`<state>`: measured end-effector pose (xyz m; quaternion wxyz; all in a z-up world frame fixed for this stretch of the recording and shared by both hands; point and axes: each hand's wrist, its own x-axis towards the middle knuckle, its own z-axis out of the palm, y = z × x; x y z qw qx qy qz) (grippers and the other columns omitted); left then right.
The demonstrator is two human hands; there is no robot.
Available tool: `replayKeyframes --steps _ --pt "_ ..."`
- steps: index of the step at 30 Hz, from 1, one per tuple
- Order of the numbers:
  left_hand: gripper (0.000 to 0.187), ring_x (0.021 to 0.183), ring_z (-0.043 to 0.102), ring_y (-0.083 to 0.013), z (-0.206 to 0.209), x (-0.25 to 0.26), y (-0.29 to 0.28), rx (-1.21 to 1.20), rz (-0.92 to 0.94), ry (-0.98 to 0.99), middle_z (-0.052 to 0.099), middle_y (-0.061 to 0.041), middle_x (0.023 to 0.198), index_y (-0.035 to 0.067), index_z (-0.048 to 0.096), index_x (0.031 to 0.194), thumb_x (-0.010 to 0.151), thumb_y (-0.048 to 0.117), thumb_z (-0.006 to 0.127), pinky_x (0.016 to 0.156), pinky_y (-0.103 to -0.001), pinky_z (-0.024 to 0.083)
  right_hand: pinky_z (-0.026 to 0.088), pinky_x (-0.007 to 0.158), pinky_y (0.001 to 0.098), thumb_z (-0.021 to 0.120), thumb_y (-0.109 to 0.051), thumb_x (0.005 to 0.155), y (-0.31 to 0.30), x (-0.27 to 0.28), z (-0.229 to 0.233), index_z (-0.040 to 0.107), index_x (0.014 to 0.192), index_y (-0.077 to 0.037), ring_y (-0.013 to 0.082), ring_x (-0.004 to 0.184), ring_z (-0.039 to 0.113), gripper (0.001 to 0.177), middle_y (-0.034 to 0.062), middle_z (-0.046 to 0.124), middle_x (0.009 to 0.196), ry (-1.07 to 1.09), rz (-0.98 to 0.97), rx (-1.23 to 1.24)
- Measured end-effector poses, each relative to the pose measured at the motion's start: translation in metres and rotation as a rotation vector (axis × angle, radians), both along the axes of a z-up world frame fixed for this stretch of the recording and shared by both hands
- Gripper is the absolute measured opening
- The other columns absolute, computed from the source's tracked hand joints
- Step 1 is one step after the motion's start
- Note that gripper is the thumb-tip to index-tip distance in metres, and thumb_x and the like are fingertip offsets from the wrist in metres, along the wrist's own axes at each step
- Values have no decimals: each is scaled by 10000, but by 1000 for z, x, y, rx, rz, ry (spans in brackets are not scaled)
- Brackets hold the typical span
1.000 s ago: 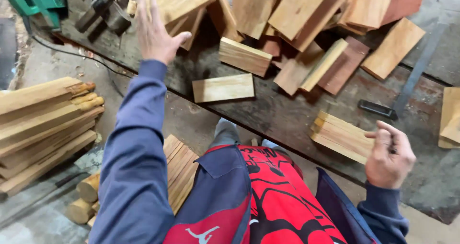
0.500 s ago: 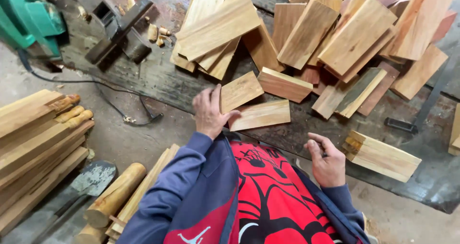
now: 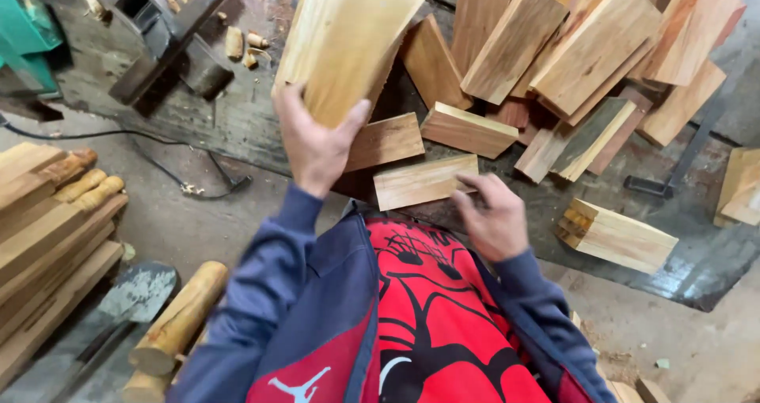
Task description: Measuring, marking, and sorting wooden blocks on a workbench
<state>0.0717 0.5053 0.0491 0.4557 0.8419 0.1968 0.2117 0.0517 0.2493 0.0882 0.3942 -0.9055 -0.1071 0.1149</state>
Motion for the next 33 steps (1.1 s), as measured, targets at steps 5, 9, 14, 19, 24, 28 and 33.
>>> replayKeyframes --steps 5,9,14,19,24,28,33 --pt "536 584 539 -130 -36 -45 -19 -834 371 86 503 -64 772 67 388 1010 787 486 637 460 -249 499 481 756 407 759 -87 586 60 40 -78 498 1210 -81 323 924 540 676 139 506 1106 -299 409 -328" --pt "453 677 528 -101 -52 -93 -7 -586 416 219 515 -48 770 75 499 1007 836 474 625 567 -263 479 430 679 332 736 -154 570 76 59 -114 494 1182 -94 236 824 505 661 71 499 984 -480 683 -608" --pt "256 740 530 -96 -50 -106 -3 -404 470 223 571 -54 781 124 571 953 934 375 529 675 -272 463 467 762 405 817 -350 425 22 55 -49 508 1151 -27 340 903 540 853 171 509 1015 -365 620 -334" --pt "238 897 565 -225 0 -65 -15 -296 331 44 599 -188 936 38 573 1065 926 229 542 811 -392 447 437 830 412 842 -355 615 -28 77 13 541 1132 11 352 940 488 701 172 479 986 -478 169 -384" --pt "368 987 571 -246 34 -38 -46 -615 77 135 595 -197 1080 59 504 1233 893 185 562 793 -396 499 377 897 401 721 -222 783 1 59 -1 589 1112 -34 347 953 513 401 161 545 957 -461 -118 -50" --pt "367 1092 506 -188 40 -42 -80 -813 -138 172 587 -134 1171 112 520 1249 903 235 521 902 -396 445 571 511 205 531 -692 690 52 25 3 404 1327 -151 27 675 612 845 1 555 1178 696 -269 843" --pt "691 1314 167 -478 45 -42 -122 -3 -397 75 100 -301 1434 40 104 1436 932 413 394 1075 -534 149 555 747 371 366 -652 823 48 45 11 581 1122 -44 224 837 660 711 155 634 1051 930 -500 1462"
